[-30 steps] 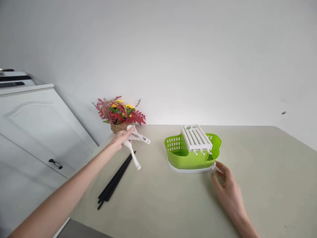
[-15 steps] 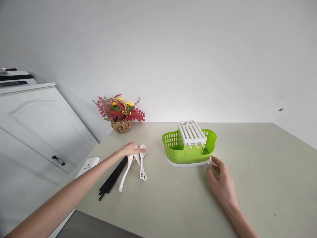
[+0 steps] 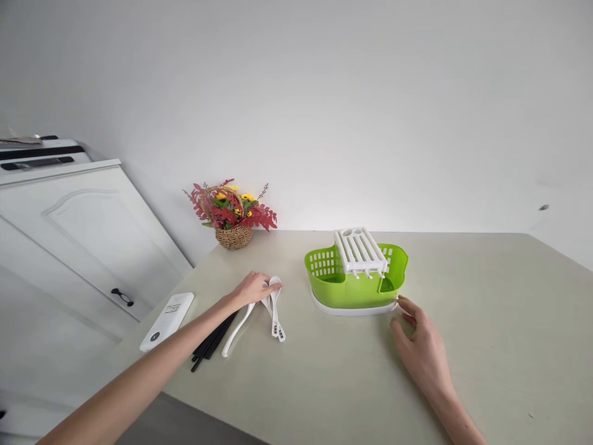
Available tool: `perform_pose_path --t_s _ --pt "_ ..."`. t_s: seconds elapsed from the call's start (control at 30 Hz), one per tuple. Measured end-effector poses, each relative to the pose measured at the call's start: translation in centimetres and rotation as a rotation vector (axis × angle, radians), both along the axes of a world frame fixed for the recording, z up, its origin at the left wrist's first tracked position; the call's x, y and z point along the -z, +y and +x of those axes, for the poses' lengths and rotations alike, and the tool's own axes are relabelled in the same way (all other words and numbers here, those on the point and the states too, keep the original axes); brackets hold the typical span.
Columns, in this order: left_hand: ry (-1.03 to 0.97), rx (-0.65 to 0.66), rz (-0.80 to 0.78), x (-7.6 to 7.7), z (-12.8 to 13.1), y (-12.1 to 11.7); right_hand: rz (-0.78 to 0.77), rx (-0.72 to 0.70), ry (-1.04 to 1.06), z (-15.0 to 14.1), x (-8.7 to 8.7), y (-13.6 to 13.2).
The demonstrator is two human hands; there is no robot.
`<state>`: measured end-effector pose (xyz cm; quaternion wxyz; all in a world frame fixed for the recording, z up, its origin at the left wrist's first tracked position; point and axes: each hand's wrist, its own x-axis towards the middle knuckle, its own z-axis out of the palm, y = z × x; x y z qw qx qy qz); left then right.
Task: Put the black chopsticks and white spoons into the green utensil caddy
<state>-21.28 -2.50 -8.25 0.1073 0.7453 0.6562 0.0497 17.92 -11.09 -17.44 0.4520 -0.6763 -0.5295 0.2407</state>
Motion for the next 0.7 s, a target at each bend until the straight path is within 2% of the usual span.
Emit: perform_pose_path --t_s 0.3,0.43,0.53,0.63,0.7 --pt "0.145 -0.068 0.243 1.4 1.8 -2.2 -0.001 -0.012 0.058 -0.2 -0.4 0.0" --pt "0.162 -0.062 0.288 1.1 2.3 -2.5 0.027 -0.024 0.083 -0.5 -0.8 0.0" --pt "0.189 -0.028 0.293 -0.5 2.1 -1.9 0.034 -0.035 0.087 -0.6 -1.0 -0.1" --pt "0.258 -0.030 0.359 -3.7 2.4 -1.0 0.034 -0.028 0.068 -0.7 -0.9 -0.1" --pt "0.247 -0.006 0.450 -6.0 4.0 -0.7 0.029 -0.021 0.067 -0.7 -0.9 -0.1"
